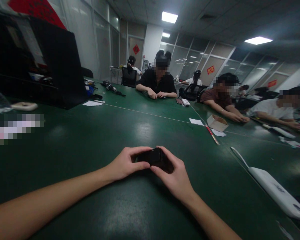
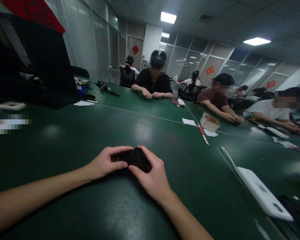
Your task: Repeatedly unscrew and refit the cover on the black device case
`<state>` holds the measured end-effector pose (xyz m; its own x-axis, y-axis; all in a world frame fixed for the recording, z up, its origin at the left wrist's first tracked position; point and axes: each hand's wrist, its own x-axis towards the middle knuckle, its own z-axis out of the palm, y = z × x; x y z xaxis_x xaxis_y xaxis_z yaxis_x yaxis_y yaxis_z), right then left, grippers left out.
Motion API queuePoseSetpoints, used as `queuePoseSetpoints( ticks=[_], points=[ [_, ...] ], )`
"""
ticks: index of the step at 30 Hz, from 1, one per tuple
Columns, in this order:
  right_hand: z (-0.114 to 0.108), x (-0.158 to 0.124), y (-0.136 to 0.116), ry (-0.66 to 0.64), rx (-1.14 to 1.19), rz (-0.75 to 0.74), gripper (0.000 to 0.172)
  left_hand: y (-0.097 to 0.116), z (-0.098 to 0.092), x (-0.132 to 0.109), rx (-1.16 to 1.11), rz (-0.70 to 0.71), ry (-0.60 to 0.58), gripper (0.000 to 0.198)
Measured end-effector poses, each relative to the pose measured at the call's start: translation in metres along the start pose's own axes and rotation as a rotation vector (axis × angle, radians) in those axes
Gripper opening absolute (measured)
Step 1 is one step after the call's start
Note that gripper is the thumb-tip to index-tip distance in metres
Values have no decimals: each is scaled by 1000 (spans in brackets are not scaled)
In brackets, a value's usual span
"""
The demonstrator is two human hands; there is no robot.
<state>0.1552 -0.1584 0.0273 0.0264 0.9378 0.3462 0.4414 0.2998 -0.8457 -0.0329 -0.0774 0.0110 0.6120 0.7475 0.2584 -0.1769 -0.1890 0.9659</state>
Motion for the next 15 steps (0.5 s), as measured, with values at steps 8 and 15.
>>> queuePoseSetpoints(
  ticks=[8,15],
  points=[
    [0,0,1,-35,92,9,52,2,-3,0,200,126,-49,49],
    [0,3,-7,-48,153,67,39,11,0,-1,276,174,-52,47]
  ],
)
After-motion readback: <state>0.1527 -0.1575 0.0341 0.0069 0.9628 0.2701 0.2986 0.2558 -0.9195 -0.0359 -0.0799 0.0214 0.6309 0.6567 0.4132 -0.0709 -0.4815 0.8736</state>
